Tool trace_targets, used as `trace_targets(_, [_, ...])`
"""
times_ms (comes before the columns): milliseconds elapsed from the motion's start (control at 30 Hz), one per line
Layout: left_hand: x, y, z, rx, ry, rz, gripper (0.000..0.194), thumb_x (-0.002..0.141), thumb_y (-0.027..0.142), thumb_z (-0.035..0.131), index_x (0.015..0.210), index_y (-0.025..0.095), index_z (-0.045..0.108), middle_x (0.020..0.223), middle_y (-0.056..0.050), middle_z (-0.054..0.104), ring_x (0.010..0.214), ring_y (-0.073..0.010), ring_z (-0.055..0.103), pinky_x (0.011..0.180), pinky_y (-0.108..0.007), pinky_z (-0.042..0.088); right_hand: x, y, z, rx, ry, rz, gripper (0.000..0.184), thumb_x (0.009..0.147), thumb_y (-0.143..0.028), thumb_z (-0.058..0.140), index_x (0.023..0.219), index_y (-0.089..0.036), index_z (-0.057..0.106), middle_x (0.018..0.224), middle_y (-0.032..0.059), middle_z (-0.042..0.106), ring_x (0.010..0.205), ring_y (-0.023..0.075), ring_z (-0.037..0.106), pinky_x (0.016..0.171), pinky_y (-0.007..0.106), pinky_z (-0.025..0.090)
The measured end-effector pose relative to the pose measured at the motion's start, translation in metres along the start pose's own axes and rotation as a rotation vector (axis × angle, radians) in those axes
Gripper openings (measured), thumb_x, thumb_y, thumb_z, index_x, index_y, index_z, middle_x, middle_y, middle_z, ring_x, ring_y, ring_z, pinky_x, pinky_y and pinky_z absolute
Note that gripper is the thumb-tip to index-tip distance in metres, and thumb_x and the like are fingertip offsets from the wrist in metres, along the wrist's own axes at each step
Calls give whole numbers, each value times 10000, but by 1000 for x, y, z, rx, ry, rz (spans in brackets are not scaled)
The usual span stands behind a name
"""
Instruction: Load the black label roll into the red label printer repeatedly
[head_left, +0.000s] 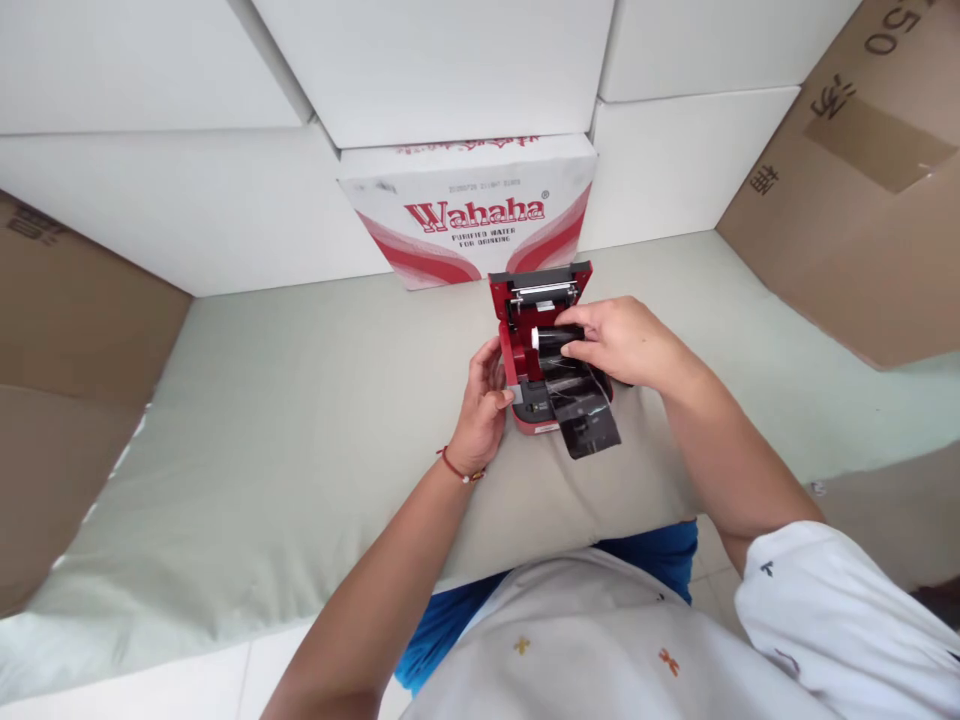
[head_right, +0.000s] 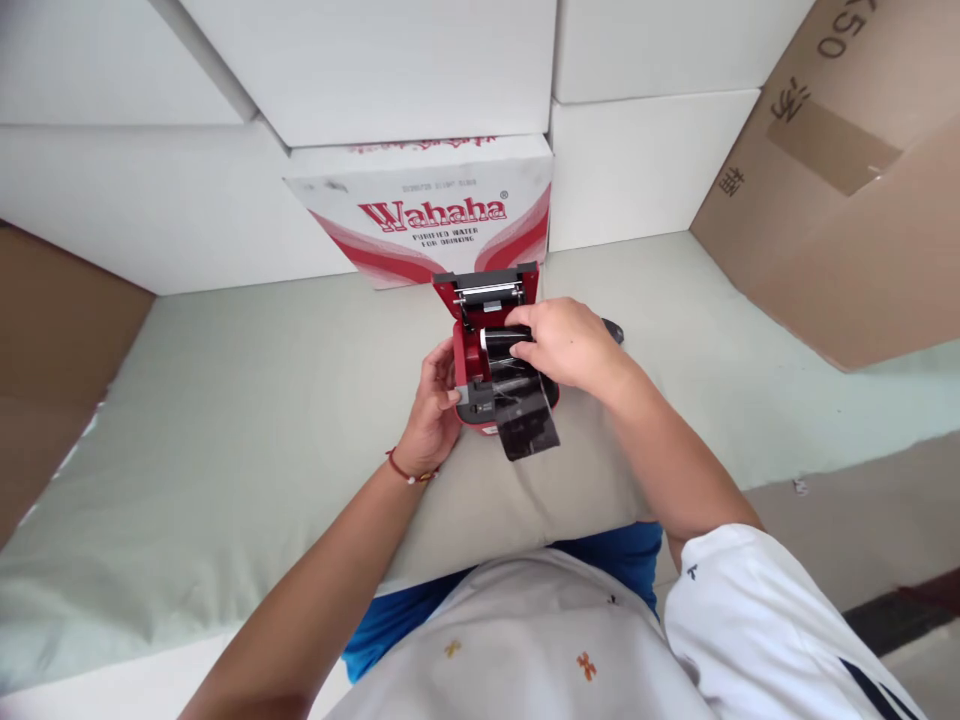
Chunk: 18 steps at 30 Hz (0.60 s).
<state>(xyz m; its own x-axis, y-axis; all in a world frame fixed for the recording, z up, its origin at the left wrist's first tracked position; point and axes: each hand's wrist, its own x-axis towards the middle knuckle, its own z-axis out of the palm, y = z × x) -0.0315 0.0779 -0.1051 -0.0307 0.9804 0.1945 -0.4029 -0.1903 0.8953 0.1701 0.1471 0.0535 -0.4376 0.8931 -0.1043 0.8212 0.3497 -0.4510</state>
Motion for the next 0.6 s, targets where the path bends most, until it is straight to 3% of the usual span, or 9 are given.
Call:
trace_targets(67, [-1, -2, -3, 30, 14, 22, 738, 807, 529, 867, 1461, 356, 571, 1662, -61, 496, 1610, -336, 386, 1334, -532, 320, 6, -7, 8, -140, -11, 7, 397, 941, -275, 675, 1321, -299, 787, 992, 35, 810, 897, 242, 712, 769, 331, 472])
trace_targets(167, [-4, -3, -7, 106, 60, 51, 717, 826, 515, 858, 1455, 363, 549, 1643, -70, 489, 1601, -335, 392, 1319, -545, 348, 12, -13, 16, -286, -38, 30, 450, 969, -310, 636, 1405, -297, 746, 1209, 100, 818, 1067, 319, 736, 801, 375, 494])
trace_targets(400, [-15, 10, 1, 284, 122, 101, 508, 946, 487, 718, 1415, 356, 573, 1537, -84, 518, 1508, -331, 474, 1213, -554, 482, 21, -14, 22, -340, -88, -64, 374, 975, -261, 615, 1314, -276, 773, 1188, 102, 826, 1086, 325, 744, 793, 370, 498])
trace_targets(500, [-24, 22, 8, 559, 203, 324, 421, 982, 429, 652, 1391, 335, 628, 1429, -101, 555, 1393, -333, 541, 1170, -568, 496, 23, -15, 24, -369, -95, -42, 371, 980, -251, 606, 1312, -271, 769, 1164, 114, 825, 1046, 324, 746, 772, 368, 500])
trace_targets(600, [-33, 35, 17, 908, 141, 623, 513, 929, 311, 685, 1439, 355, 646, 1286, -100, 636, 1226, -332, 602, 1102, -559, 492, 25, -18, 27, -405, -89, -24, 375, 976, -216, 595, 1303, -272, 769, 1144, 130, 822, 1007, 328, 755, 754, 373, 507])
